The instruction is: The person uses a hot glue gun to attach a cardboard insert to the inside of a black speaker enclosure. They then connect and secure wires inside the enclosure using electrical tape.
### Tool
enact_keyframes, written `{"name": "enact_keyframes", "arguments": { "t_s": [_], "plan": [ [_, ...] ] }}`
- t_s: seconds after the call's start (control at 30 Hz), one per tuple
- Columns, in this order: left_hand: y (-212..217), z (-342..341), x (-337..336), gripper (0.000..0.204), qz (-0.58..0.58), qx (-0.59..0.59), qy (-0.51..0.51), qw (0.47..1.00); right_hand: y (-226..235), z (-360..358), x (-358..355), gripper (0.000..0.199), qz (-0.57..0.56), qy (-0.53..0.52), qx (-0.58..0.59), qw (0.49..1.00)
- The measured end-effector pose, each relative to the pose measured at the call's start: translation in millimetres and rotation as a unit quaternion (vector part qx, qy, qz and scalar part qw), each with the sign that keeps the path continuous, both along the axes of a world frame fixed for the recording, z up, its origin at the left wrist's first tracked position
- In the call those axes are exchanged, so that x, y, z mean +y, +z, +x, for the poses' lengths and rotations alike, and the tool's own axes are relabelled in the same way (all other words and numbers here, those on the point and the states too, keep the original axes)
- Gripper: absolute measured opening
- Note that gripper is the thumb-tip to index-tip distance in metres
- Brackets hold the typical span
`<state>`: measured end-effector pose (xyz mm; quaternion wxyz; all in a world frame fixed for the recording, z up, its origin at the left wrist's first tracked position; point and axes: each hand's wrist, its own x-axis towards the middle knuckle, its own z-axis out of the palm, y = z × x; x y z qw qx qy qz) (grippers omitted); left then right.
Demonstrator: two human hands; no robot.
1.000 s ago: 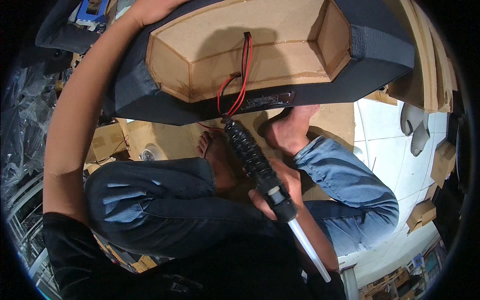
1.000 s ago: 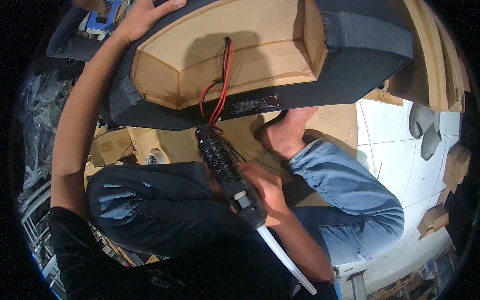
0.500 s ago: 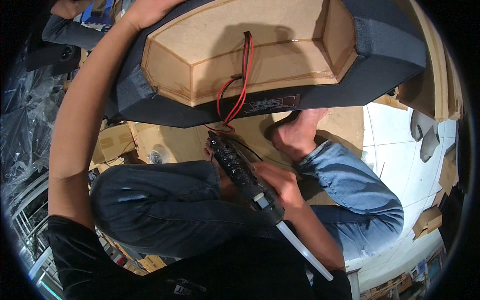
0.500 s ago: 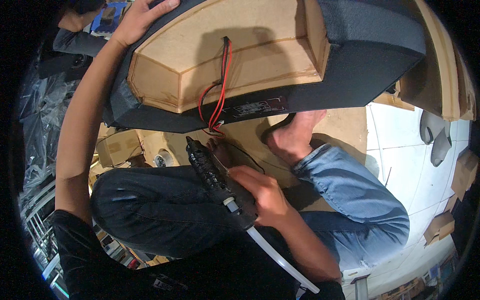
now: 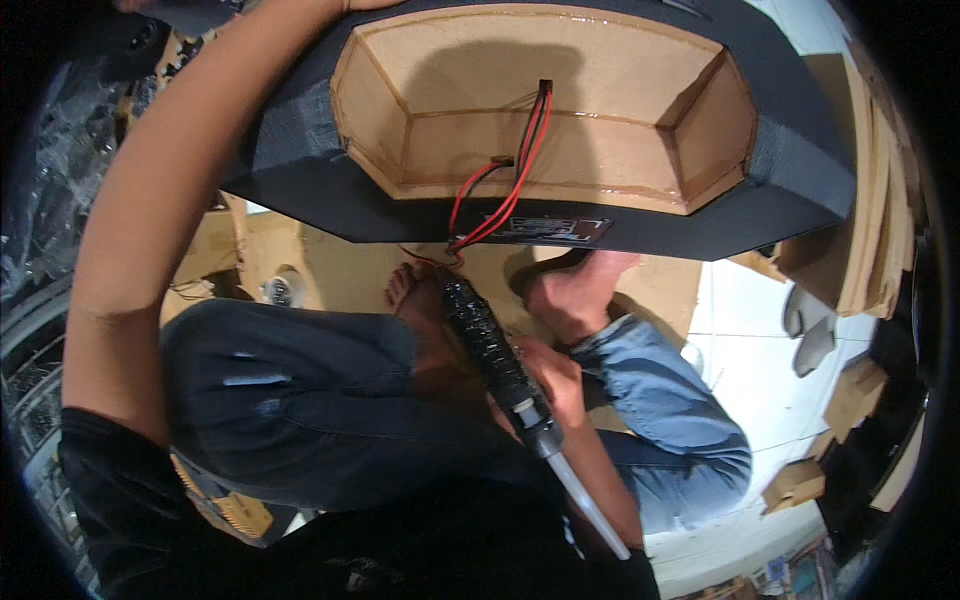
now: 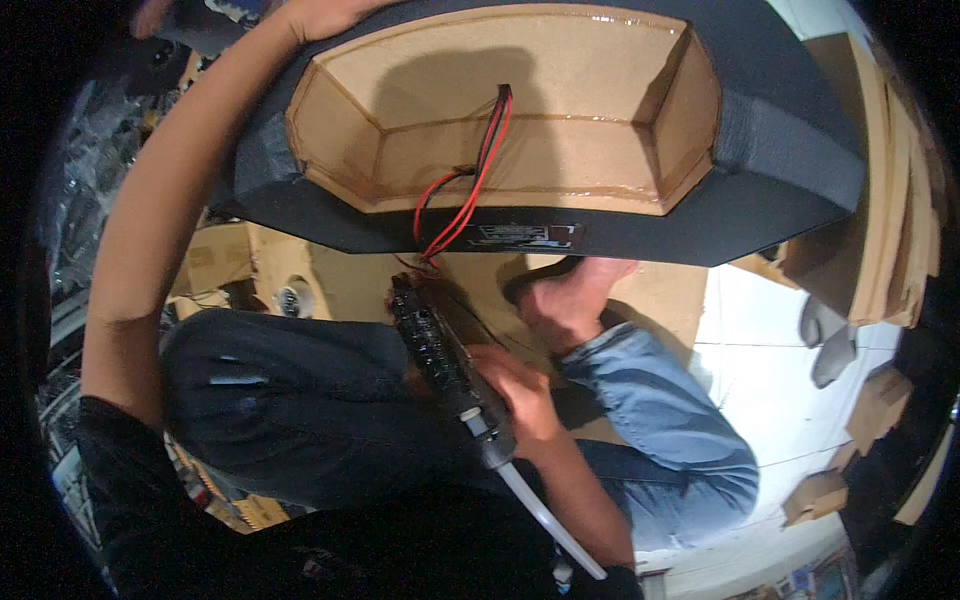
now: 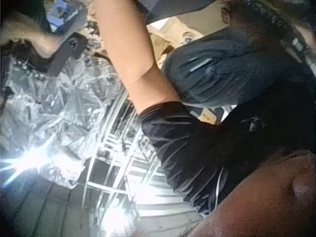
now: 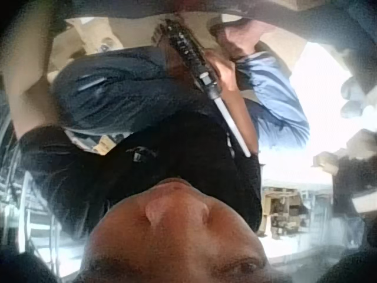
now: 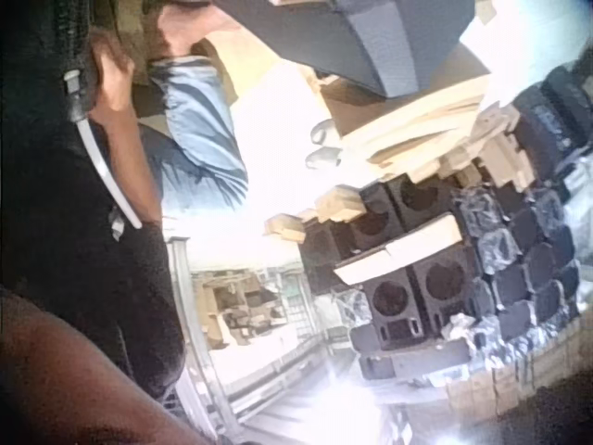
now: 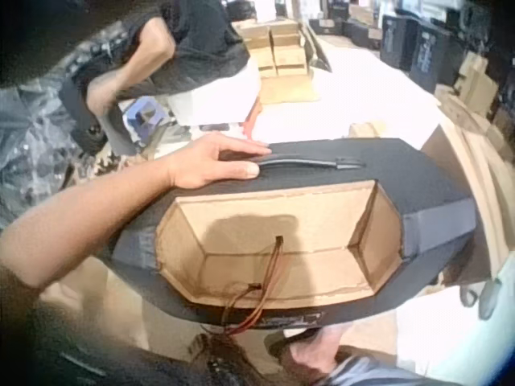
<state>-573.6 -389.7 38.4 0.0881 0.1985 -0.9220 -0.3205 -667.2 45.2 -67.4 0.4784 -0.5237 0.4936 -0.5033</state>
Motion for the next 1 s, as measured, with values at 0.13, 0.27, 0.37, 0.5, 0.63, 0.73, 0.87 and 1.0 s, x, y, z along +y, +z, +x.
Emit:
{"name": "enact_keyframes", "arguments": {
  "t_s": [0.13, 0.27, 0.37, 0.5, 0.63, 0.73, 0.87, 1.0],
  "plan": [
    [-3.7, -2.5, -6.0, 0.056, -0.02, 0.011, -0.017, 1.0, 1.6, 0.4, 5.5, 0.039, 0.003, -0.009, 0.072, 0.997],
    [-6.2, 1.4, -4.7, 0.064, -0.046, -0.001, -0.016, 0.999, 12.1, 9.8, 0.1, 0.037, -0.021, -0.073, 0.088, 0.993],
    [-8.1, 3.7, -2.3, 0.069, -0.084, 0.009, -0.02, 0.996, 14.9, 12.7, 6.0, 0.039, 0.005, -0.074, 0.111, 0.991],
    [-8.3, 2.0, -0.5, 0.072, -0.038, 0.009, -0.005, 0.999, 3.1, 11.2, 13.2, 0.043, 0.002, -0.06, 0.117, 0.991],
    [-6.7, 5.8, 0.1, 0.076, -0.048, 0.01, -0.008, 0.999, 17.3, 15.1, 9.5, 0.042, -0.016, -0.08, 0.187, 0.979],
    [-20.8, -1.5, -2.9, 0.078, -0.047, 0.014, -0.004, 0.999, 26.1, 7.2, 7.6, 0.04, 0.012, -0.11, 0.279, 0.954],
    [-16.0, 3.8, -0.9, 0.079, -0.06, 0.014, 0.009, 0.998, 37.3, -6.9, -0.8, 0.024, 0.02, -0.153, 0.371, 0.916],
    [-16.3, 5.0, -0.7, 0.079, -0.066, 0.017, 0.015, 0.998, 43.7, -17.7, 0.5, 0.029, 0.017, -0.164, 0.409, 0.897]
  ]
}}
